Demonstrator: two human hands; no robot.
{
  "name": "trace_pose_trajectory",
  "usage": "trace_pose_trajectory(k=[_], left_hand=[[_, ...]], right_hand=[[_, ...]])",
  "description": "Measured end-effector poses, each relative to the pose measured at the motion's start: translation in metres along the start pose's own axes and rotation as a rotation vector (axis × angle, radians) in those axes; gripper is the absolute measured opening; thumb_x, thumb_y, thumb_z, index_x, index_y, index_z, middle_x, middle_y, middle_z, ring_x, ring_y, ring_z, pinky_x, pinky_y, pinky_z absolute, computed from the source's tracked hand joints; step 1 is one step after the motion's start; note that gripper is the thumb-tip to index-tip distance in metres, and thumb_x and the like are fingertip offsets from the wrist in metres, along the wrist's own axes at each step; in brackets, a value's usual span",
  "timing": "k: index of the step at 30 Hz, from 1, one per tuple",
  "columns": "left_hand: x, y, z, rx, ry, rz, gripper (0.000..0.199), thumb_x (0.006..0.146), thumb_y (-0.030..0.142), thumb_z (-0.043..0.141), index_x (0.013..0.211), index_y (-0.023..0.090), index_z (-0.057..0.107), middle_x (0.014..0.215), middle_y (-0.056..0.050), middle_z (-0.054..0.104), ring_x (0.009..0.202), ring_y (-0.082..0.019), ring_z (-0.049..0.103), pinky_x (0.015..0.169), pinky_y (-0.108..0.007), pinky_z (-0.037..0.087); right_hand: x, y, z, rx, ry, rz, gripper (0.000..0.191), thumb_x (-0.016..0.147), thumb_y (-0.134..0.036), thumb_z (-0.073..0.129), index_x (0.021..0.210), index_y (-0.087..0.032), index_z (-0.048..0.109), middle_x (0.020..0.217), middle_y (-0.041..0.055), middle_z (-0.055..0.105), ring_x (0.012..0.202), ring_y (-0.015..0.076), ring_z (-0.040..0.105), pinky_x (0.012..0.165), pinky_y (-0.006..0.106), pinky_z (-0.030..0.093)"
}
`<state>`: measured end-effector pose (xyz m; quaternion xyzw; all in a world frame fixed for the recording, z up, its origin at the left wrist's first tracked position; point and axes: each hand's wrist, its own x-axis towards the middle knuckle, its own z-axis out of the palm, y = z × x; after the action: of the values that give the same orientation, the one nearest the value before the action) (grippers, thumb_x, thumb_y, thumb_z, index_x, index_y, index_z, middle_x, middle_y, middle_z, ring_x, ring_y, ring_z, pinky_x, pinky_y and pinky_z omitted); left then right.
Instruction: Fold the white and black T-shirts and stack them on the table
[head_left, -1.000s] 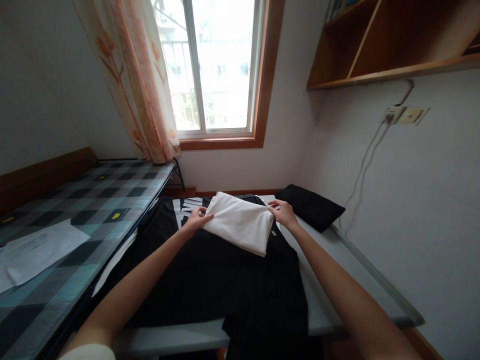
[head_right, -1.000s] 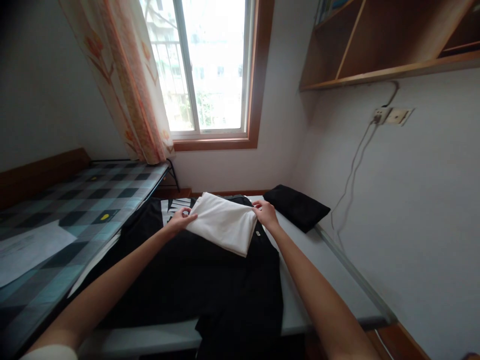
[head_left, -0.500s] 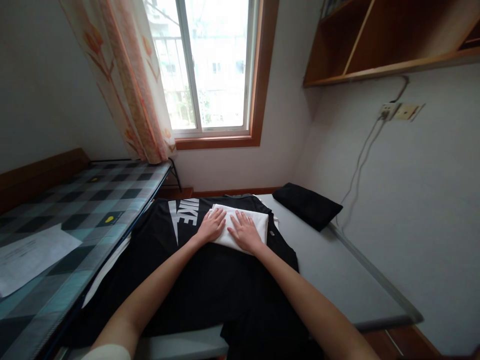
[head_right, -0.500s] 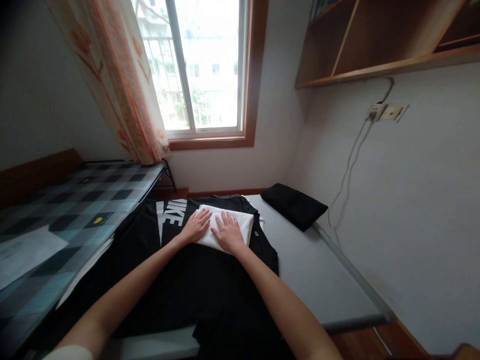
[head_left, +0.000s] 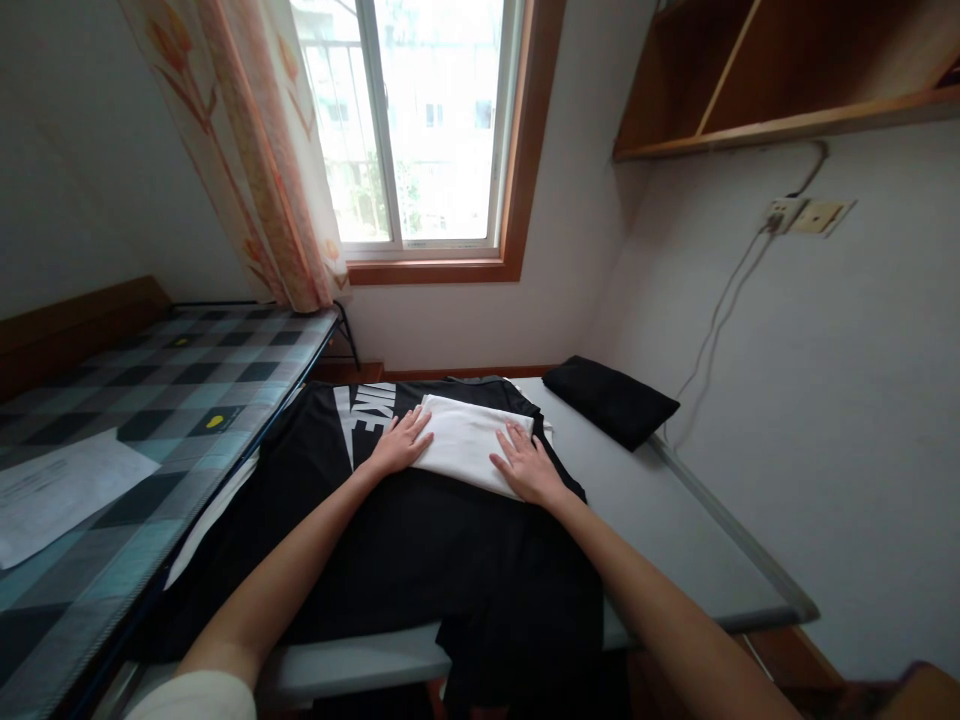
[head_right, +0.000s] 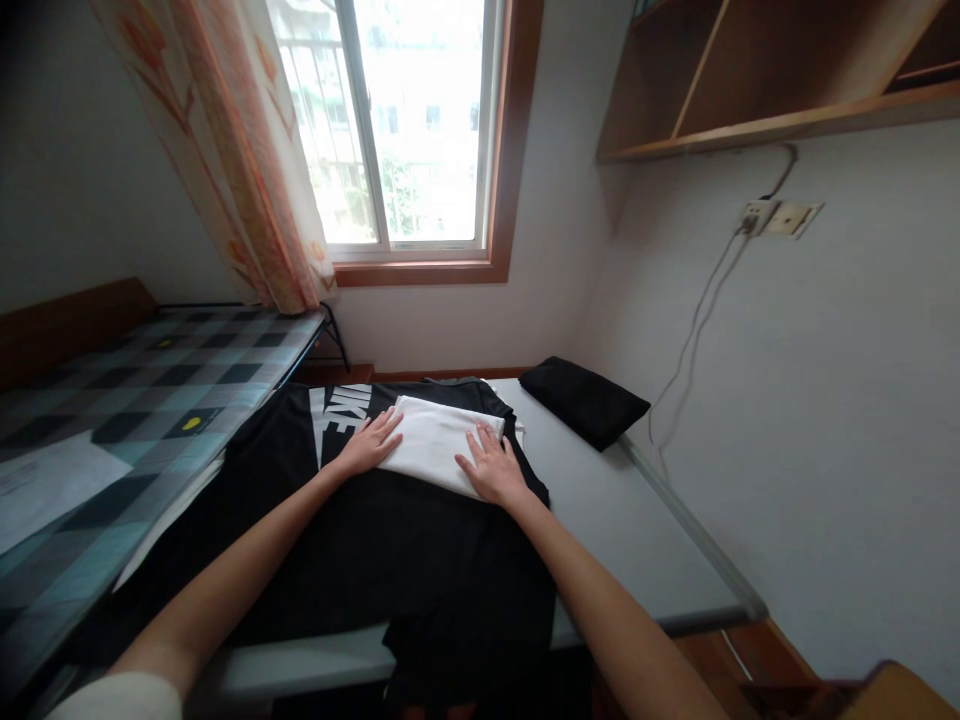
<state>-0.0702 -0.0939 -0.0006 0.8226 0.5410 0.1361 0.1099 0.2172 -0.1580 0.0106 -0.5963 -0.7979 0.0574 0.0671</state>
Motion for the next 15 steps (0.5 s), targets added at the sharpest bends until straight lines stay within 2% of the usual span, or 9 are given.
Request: trace_pose_trajectory(k=[4,6,8,10,13,15], left_hand=[[-0.025,-0.023,-0.010,0.029,-0.017,0.001,0.054,0.096,0.053,0.027,0.146,0.034,0.033,0.154,0.000,0.029,0.144,-0.024,0.021,0.116,-0.048,0.014],[-0.036,-0.032,-0.014,0.051,0.023,-0.010,0.052,0.096,0.052,0.028,0.143,0.033,0.039,0.152,-0.001,0.034,0.143,-0.024,0.023,0.116,-0.048,0.016],[-0.045,-0.037,-0.017,0.064,0.083,-0.020,0.050,0.096,0.049,0.031,0.138,0.030,0.048,0.150,-0.002,0.038,0.142,-0.023,0.028,0.116,-0.046,0.019],[-0.050,-0.040,-0.018,0.063,0.136,-0.031,0.048,0.096,0.047,0.031,0.133,0.027,0.054,0.147,-0.004,0.043,0.140,-0.022,0.032,0.115,-0.044,0.022],[-0.053,-0.038,-0.018,0.051,0.178,-0.030,0.045,0.096,0.045,0.033,0.127,0.025,0.059,0.143,-0.006,0.049,0.137,-0.022,0.036,0.115,-0.044,0.025],[-0.053,-0.036,-0.018,0.040,0.191,-0.015,0.044,0.095,0.045,0.036,0.124,0.025,0.061,0.141,-0.006,0.051,0.136,-0.023,0.038,0.115,-0.045,0.025]], right_hand=[[-0.017,0.021,-0.001,-0.026,0.049,0.026,0.071,0.094,-0.058,0.018,0.150,-0.016,0.028,0.158,0.0082,0.019,0.144,0.0259,0.018,0.113,0.047,0.019],[-0.025,0.030,-0.004,-0.042,0.107,0.056,0.065,0.095,-0.056,0.024,0.144,-0.017,0.041,0.154,0.0087,0.031,0.139,0.0287,0.028,0.110,0.047,0.024],[-0.030,0.038,-0.009,-0.054,0.157,0.097,0.056,0.095,-0.051,0.028,0.127,-0.019,0.061,0.142,0.0103,0.049,0.129,0.0300,0.041,0.104,0.046,0.031],[-0.032,0.041,-0.016,-0.056,0.200,0.145,0.051,0.096,-0.046,0.030,0.106,-0.019,0.071,0.126,0.0121,0.061,0.116,0.0295,0.050,0.097,0.045,0.036],[-0.026,0.035,-0.025,-0.012,0.211,0.237,0.053,0.096,-0.047,0.029,0.088,-0.020,0.074,0.108,0.0137,0.067,0.104,0.0289,0.056,0.089,0.043,0.040],[-0.018,0.029,-0.027,0.056,0.150,0.321,0.057,0.095,-0.052,0.027,0.085,-0.020,0.073,0.103,0.0136,0.068,0.100,0.0291,0.059,0.086,0.043,0.042]])
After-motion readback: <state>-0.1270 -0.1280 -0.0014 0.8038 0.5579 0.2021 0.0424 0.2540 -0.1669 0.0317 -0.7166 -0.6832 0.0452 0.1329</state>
